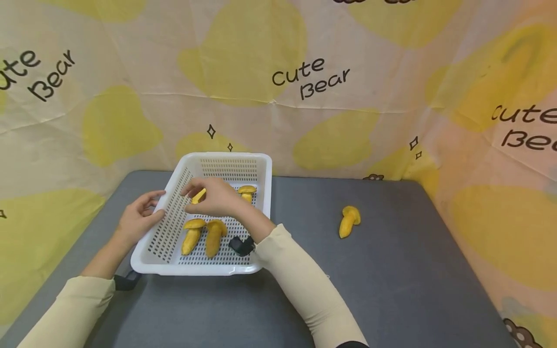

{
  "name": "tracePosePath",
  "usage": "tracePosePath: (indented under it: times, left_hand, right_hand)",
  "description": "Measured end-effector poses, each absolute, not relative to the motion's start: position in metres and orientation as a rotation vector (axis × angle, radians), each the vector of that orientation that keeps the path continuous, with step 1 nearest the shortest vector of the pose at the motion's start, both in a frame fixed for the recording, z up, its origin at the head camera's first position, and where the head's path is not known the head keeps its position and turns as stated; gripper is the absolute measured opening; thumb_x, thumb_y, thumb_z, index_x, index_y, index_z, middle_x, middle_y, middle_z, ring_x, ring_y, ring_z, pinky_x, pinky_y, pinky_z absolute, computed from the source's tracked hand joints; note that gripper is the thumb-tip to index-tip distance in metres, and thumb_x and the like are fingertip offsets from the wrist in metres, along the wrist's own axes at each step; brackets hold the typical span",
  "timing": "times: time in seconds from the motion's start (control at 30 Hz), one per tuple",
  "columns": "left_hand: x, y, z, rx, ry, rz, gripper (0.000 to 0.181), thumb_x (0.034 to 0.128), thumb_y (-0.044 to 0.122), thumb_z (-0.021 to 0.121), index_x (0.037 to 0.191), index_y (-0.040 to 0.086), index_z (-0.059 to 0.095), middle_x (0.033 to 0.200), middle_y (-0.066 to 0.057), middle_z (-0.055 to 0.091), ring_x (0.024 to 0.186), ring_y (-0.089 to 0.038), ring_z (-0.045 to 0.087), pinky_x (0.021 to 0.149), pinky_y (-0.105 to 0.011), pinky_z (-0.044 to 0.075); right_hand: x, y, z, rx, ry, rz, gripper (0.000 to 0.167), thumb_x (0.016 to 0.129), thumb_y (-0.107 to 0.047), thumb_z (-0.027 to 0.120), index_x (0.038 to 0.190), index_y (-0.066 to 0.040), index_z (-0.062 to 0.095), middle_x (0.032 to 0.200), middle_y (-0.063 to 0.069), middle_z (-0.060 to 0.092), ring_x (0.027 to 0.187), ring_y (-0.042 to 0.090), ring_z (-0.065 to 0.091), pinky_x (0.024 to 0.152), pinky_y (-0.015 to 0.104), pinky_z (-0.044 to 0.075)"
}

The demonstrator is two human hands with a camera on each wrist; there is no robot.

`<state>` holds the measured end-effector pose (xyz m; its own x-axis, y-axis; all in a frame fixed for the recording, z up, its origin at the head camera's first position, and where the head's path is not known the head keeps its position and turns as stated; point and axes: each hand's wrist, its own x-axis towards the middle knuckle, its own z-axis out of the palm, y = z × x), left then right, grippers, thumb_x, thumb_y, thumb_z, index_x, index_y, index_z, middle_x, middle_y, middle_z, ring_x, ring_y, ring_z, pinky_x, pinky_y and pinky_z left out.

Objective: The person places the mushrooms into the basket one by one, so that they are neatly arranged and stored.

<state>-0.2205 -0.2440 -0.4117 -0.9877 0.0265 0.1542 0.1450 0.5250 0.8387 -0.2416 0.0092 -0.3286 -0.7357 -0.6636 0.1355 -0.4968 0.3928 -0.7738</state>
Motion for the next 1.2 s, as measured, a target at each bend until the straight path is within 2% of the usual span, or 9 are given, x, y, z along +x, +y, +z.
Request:
tracePosePath:
  times: [0.33,0.6,0.9,1.2]
  left_hand:
    - [-0.218,-0.245,-0.412,-0.135,-2.638,-1.452,0.052,0.0876,0.007,0.058,0.138,0.003,0.046,0.103,-0.019,0.058,0.061,0.0,0.061,0.053,-0.027,0.056]
    - [-0.219,-0.246,-0.416,-0.135,-2.626,-1.458,0.051,0.0869,0.007,0.057,0.137,0.003,0.047,0.101,-0.013,0.058,0.061,-0.001,0.061,0.053,-0.027,0.056]
    - [-0.218,-0.245,-0.414,-0.127,-2.629,-1.461,0.051,0.0877,0.007,0.057,0.138,0.004,0.047,0.105,-0.021,0.059,0.062,-0.001,0.062,0.054,-0.027,0.057]
    - [-0.222,-0.245,-0.416,-0.16,-2.617,-1.476,0.051,0.0882,0.007,0.057,0.138,0.004,0.046,0.106,-0.021,0.058,0.063,-0.002,0.062,0.055,-0.027,0.056]
  right_hand:
    - [-0.23,0.037,-0.312,-1.102,2.425,-1.367,0.031,0.084,-0.015,0.072,0.114,-0.012,0.066,0.114,0.0,0.066,0.097,0.015,0.063,0.086,0.025,0.054]
    - [-0.231,0.067,-0.314,-1.049,2.431,-1.448,0.028,0.084,-0.015,0.071,0.112,-0.012,0.067,0.114,0.002,0.066,0.094,0.018,0.065,0.075,0.027,0.058]
    - [-0.233,0.1,-0.319,-0.969,2.535,-1.477,0.029,0.086,-0.016,0.07,0.114,-0.012,0.066,0.114,0.004,0.067,0.095,0.018,0.066,0.078,0.034,0.057]
    - [-0.234,0.13,-0.328,-0.889,2.607,-1.498,0.03,0.086,-0.015,0.07,0.116,-0.012,0.065,0.115,0.007,0.066,0.095,0.021,0.066,0.079,0.038,0.057]
